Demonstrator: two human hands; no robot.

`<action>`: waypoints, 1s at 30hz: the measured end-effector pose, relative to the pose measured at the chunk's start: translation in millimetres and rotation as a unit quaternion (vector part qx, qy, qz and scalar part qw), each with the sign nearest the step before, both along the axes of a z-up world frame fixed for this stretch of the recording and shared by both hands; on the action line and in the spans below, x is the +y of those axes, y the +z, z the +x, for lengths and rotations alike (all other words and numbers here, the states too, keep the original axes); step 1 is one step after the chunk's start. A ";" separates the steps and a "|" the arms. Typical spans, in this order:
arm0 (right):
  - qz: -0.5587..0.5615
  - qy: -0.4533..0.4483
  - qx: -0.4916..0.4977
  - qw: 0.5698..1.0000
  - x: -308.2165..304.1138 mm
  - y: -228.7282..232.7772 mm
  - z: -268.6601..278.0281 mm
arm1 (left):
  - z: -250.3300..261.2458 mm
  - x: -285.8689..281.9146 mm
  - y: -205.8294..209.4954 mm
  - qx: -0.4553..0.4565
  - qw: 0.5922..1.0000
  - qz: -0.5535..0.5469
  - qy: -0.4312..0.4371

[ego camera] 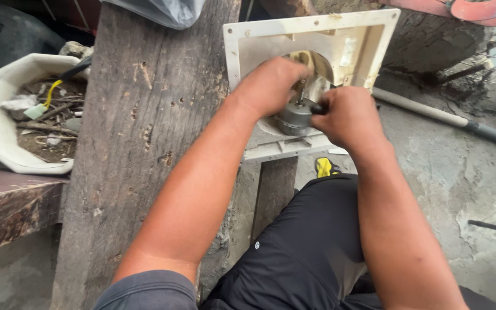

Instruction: The person uses a screwdriver to remove screws from a white plastic exhaust fan housing, disassembles the internal components, and cleans the motor area with a cloth.

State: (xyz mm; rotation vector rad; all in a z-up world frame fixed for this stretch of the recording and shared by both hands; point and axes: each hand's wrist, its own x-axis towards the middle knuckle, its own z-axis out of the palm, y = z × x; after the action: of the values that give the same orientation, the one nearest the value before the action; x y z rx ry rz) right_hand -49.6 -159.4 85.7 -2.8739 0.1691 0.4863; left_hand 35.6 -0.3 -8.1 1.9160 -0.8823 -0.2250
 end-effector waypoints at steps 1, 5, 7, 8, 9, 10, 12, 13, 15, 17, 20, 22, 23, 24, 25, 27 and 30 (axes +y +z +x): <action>-0.004 -0.002 0.001 1.000 -0.3 -1.7 -2.0 | -0.3 -4.2 -4.8 0.007 0.999 0.032 -0.035; 0.166 -0.047 -0.001 0.985 4.2 -17.5 -1.4 | -5.9 -16.4 -30.0 0.072 0.981 0.160 -0.079; 0.139 -0.012 0.010 0.990 -1.7 -20.1 -2.5 | -9.1 -20.4 -41.0 0.067 0.987 0.129 -0.074; 0.121 0.000 0.010 0.993 -7.4 -18.5 -2.8 | -8.8 -23.5 -43.7 0.063 0.991 0.097 -0.070; 0.103 0.013 0.010 0.995 -13.1 -15.7 -3.2 | -9.1 -25.7 -45.0 0.060 0.991 0.094 -0.071; 0.100 0.013 0.008 0.995 -18.0 -12.4 -3.8 | -10.5 -26.0 -45.4 0.072 0.980 0.164 -0.088; -0.036 -0.030 0.021 0.999 -22.2 -6.9 -7.9 | -11.4 -23.1 -44.8 0.084 0.963 0.235 -0.105; -0.038 -0.034 0.022 0.998 -21.4 -6.5 -11.3 | -11.0 -22.3 -44.6 0.067 0.959 0.244 -0.125; 0.157 -0.160 0.084 0.971 -18.1 -9.7 -17.4 | -11.5 -22.6 -44.5 0.049 0.955 0.255 -0.147; 0.113 -0.075 0.060 0.989 -21.0 -16.5 -20.9 | -13.5 -25.8 -44.7 0.048 0.953 0.263 -0.142; 0.030 0.035 0.040 0.998 -29.8 -33.6 -23.1 | -21.7 -26.6 -43.5 0.047 0.950 0.285 -0.115; -0.006 0.058 0.039 0.998 -34.6 -41.1 -25.5 | -23.3 -27.6 -38.8 0.037 0.952 0.283 -0.112; -0.054 0.076 0.032 0.995 -35.0 -43.5 -29.0 | -25.0 -27.4 -36.4 0.034 0.952 0.284 -0.108; -0.102 0.094 0.024 0.990 -35.0 -44.3 -32.3 | -24.3 -27.6 -33.9 0.031 0.952 0.285 -0.110; -0.101 0.090 0.024 0.990 -35.5 -43.4 -36.3 | -24.1 -27.7 -31.8 0.025 0.945 0.300 -0.124; 0.096 0.018 0.072 0.993 -35.4 -39.3 -38.9 | -23.9 -29.1 -28.4 0.016 0.938 0.318 -0.134; 0.052 0.071 0.067 0.994 -32.0 -38.5 -44.7 | -26.0 -26.1 -29.2 0.049 0.957 0.267 -0.104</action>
State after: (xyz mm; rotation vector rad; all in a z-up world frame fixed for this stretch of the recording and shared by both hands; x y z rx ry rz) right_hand -94.3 -191.4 47.2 -2.7640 -0.0381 0.6948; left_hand 9.6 -26.3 -37.3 2.2770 -1.0280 -0.7423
